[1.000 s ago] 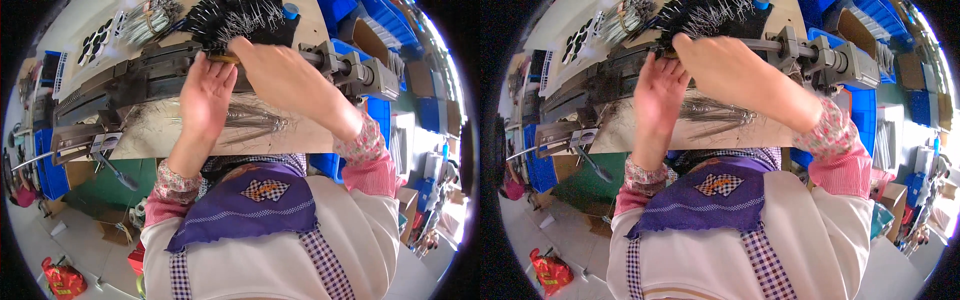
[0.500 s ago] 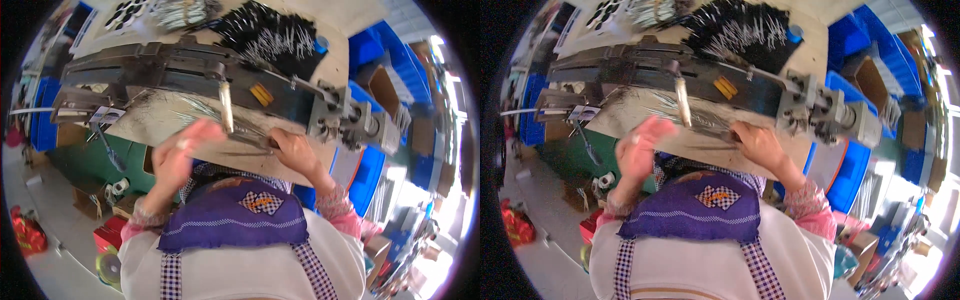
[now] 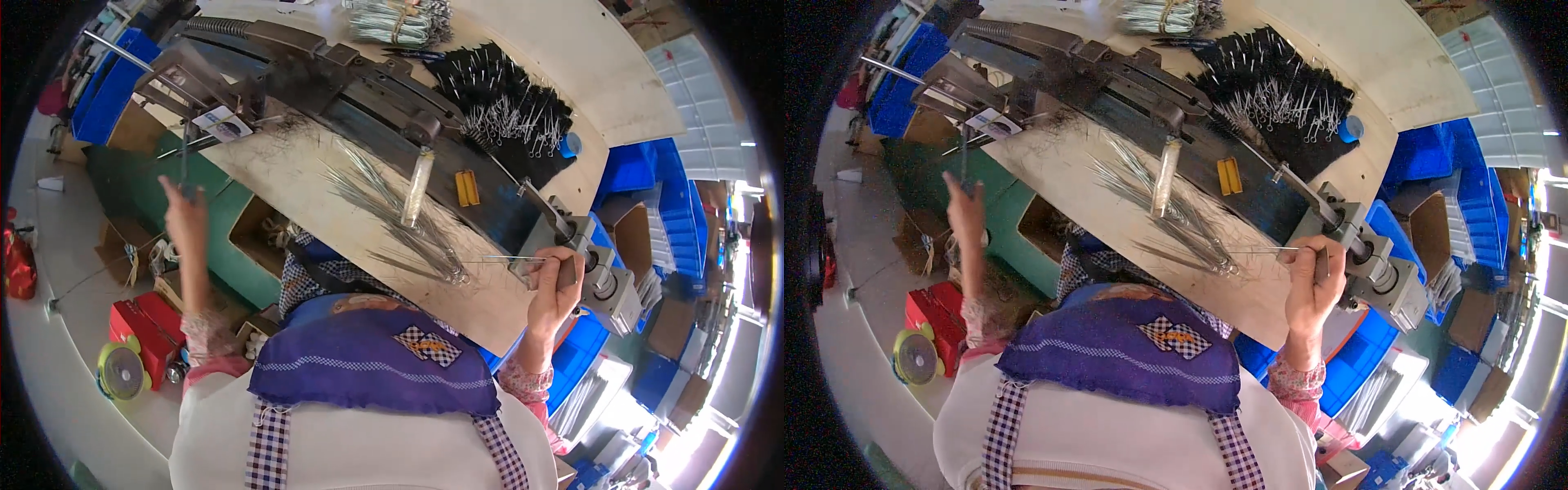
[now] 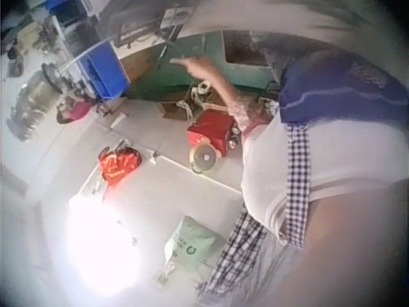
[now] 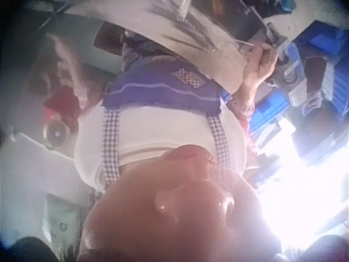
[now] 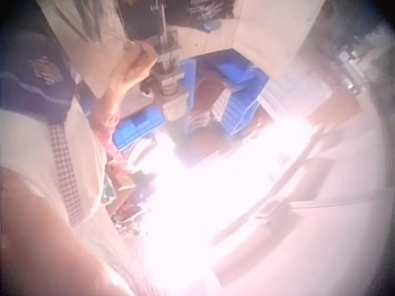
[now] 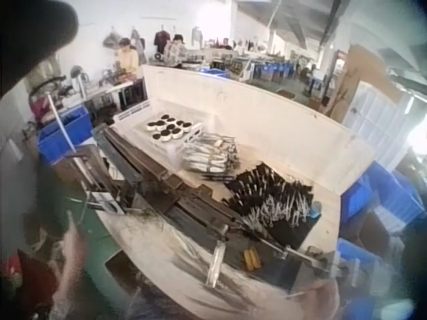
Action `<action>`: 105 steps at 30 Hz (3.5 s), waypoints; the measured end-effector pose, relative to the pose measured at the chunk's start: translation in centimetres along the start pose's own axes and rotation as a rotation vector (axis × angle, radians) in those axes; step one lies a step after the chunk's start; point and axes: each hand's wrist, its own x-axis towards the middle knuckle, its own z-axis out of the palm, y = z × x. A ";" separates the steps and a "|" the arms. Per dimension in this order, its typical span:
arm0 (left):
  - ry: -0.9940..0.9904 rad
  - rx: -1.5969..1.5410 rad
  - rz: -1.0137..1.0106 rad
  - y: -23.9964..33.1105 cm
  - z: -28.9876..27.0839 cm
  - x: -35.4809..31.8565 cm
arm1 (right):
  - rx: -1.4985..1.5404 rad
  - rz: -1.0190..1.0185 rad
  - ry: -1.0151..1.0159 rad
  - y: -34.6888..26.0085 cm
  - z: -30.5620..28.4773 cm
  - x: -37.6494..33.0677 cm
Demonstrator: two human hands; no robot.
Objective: Operating a tufting machine to insert bristles into brush bases in a factory workshop.
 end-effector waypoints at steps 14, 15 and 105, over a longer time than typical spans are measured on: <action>-1.080 -0.926 0.852 17.5 0.1 -12.6 | -0.564 -0.461 -0.148 -4.0 2.8 6.1; -1.184 -1.049 0.597 17.4 1.2 -13.5 | -0.571 -0.454 -0.130 -3.5 2.7 6.4; -0.866 -1.313 -0.135 12.0 5.2 0.1 | -0.929 -0.209 -0.101 7.8 8.1 7.6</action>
